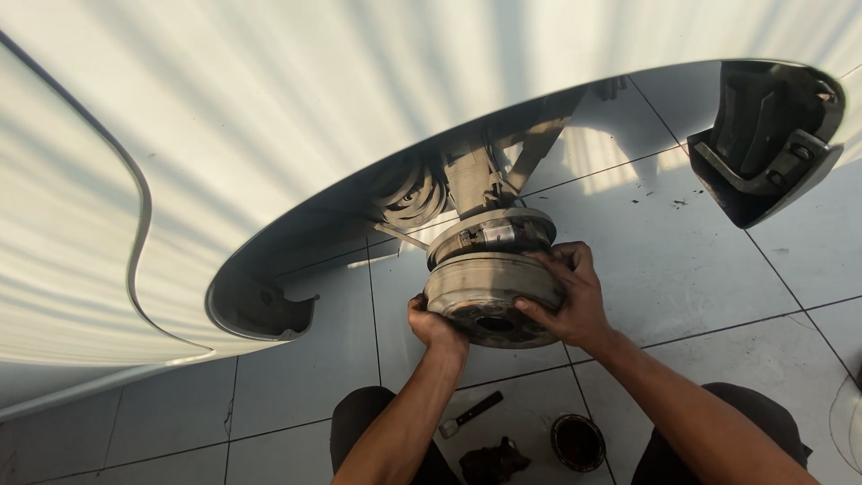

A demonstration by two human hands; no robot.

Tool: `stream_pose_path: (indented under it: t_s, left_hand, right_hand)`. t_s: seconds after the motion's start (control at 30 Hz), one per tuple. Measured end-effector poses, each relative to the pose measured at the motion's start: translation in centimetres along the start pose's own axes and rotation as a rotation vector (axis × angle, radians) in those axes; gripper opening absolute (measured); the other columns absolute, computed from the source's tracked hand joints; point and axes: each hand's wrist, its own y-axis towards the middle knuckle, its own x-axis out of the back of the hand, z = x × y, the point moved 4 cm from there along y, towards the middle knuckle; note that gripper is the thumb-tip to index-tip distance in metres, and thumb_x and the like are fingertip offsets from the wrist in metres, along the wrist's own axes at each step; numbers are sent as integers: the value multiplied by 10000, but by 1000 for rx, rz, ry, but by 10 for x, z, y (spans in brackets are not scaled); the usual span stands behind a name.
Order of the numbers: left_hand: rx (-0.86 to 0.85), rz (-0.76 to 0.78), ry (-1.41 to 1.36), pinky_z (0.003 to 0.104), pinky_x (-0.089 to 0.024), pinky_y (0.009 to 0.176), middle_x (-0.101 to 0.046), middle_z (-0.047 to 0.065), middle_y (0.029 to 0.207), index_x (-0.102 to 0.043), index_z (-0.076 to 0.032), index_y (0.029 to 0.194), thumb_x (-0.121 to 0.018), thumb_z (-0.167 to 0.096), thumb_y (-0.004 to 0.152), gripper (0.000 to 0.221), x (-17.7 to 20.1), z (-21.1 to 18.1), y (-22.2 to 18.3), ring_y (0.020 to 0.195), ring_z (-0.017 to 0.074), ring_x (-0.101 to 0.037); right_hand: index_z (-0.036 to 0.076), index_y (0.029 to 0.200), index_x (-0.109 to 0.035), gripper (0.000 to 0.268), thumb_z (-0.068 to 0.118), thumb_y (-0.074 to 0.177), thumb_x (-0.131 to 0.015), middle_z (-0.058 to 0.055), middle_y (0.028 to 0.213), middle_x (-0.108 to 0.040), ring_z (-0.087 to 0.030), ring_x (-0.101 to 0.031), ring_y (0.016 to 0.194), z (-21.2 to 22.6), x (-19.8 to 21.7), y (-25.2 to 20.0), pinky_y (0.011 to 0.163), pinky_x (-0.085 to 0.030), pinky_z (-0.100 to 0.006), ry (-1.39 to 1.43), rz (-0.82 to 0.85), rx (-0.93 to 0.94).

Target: The person kneels at a jacked-up car's rear wheel hub and services the drum brake. They apply grease from a small can onto the hub with their fingers, wipe parts with a rag, use a screwdriver-like tool on the brake assembly, then lift the brake drum and fit it onto the wheel studs, adjusting and pressing it into place.

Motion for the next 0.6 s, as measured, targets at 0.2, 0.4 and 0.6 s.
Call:
stream_pose_path:
  t_s: [0.2,0.4,0.6]
  left_hand:
    - [-60,192,-125,468,-524,985,-650,149,1258,-624,-49,1228,-323,-304,976,469,-28,3,-10,1155,310,-624]
    - [-73,33,-74,518,-504,996,-631,74,1261,-622,-166,1221,-318,-292,1015,388,-43,-1,-33,1165,285,-613]
    - [-188,106,-149,523,-515,1014,-638,115,1320,-658,-131,1243,-325,-256,1012,424,-41,0,0,1214,348,-611]
  right_hand:
    - [67,1317,-658,679,534,837,-761,-121,1164,-501,-258,-550,1114,-26,-1,30,925,-510,-398,121,0,27]
    - [33,1289,-575,623,560,962,-636,-142,1203,-512,-266,-603,1091,-49,-16,28,898,-535,-391,215,-30,-15]
    - [36,1276,-538,632,590,980,-607,-142,1209,-492,-275,-555,1109,-63,-29,24,905,-496,-414,161,-89,61]
